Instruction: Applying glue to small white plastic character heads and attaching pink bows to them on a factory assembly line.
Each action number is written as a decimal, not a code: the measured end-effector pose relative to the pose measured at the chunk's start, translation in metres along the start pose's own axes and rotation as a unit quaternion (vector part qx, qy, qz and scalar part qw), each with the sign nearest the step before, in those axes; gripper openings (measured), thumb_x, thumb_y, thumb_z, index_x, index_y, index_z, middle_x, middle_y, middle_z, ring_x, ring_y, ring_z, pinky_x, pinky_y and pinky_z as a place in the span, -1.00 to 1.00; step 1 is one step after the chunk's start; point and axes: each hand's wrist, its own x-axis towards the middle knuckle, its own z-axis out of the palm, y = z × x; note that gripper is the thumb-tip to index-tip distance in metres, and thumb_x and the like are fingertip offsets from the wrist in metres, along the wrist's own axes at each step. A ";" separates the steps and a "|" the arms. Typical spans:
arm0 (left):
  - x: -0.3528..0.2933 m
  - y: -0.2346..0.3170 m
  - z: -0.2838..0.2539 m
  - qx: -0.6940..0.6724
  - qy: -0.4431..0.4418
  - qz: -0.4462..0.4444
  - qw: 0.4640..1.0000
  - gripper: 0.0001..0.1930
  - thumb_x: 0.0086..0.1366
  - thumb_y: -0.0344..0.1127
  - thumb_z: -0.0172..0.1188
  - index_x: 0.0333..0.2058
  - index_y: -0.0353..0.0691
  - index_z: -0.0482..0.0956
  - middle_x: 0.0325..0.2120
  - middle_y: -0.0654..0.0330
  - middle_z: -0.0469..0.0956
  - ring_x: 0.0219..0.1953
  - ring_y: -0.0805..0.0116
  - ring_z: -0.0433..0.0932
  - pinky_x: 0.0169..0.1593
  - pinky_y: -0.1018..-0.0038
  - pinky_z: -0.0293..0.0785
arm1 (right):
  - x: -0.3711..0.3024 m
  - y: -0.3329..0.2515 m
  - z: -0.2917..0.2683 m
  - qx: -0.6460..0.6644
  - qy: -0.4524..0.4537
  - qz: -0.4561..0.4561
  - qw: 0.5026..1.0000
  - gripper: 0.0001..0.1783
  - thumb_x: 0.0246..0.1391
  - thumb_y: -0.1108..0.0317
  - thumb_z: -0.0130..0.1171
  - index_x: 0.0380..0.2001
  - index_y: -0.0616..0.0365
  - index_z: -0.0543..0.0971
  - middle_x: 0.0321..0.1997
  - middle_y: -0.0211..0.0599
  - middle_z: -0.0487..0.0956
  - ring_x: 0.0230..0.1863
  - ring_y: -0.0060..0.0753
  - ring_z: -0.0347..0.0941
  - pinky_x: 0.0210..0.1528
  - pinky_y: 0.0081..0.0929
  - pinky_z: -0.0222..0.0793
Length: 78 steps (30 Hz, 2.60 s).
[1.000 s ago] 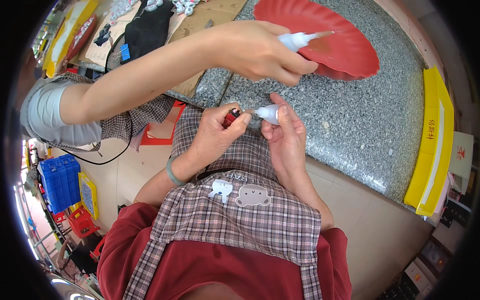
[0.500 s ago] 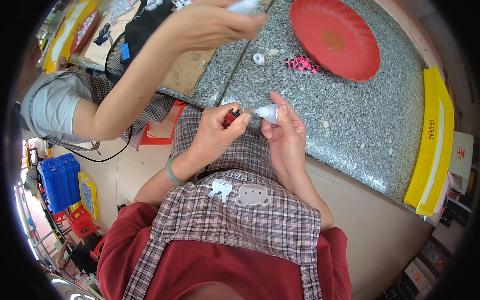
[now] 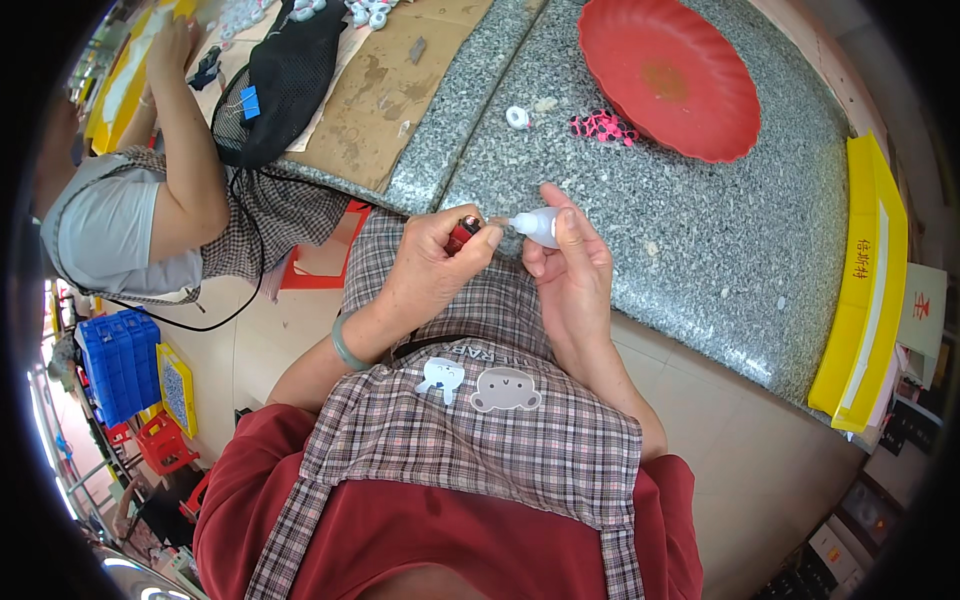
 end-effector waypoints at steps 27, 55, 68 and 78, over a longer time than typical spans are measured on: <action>0.028 -0.004 -0.040 0.206 0.095 0.193 0.955 -0.83 0.19 -0.45 0.02 -0.22 -0.28 0.45 -0.50 0.16 0.41 -0.50 0.33 0.37 -0.41 0.48 0.27 | 0.006 -0.009 -0.012 0.067 0.045 0.008 0.997 -0.51 0.22 0.19 -0.06 0.06 0.38 0.29 -0.25 -0.17 0.47 -0.48 -0.67 0.27 -0.50 -0.77 0.21; 0.108 -0.015 -0.014 0.419 0.026 0.312 0.852 -0.73 0.04 -0.44 0.18 -0.22 -0.20 0.52 -0.27 0.23 0.48 -0.21 0.22 0.39 -0.13 0.29 0.27 | 0.017 -0.051 -0.057 0.218 0.071 -0.053 0.972 -0.59 0.26 0.27 -0.13 0.07 0.32 0.24 -0.20 -0.20 0.41 -0.45 -0.63 0.26 -0.45 -0.73 0.25; 0.058 0.009 0.001 -0.069 -0.061 0.095 0.991 -0.63 0.08 -0.59 0.14 -0.08 -0.32 0.44 -0.32 0.24 0.42 -0.31 0.50 0.48 -0.28 0.61 0.43 | -0.009 -0.059 -0.030 0.040 0.119 -0.127 0.984 -0.54 0.23 0.24 -0.08 0.11 0.28 0.23 -0.14 -0.15 0.43 -0.44 -0.66 0.31 -0.45 -0.79 0.29; 0.010 0.037 0.007 -0.354 -0.178 -0.126 0.910 -0.62 0.14 -0.55 0.13 -0.03 -0.37 0.43 -0.13 0.06 0.48 -0.24 0.43 0.50 -0.19 0.61 0.45 | -0.044 -0.061 -0.024 0.009 0.068 -0.159 0.985 -0.54 0.15 0.24 0.06 0.06 0.23 0.28 -0.20 -0.12 0.50 -0.48 -0.62 0.38 -0.52 -0.73 0.30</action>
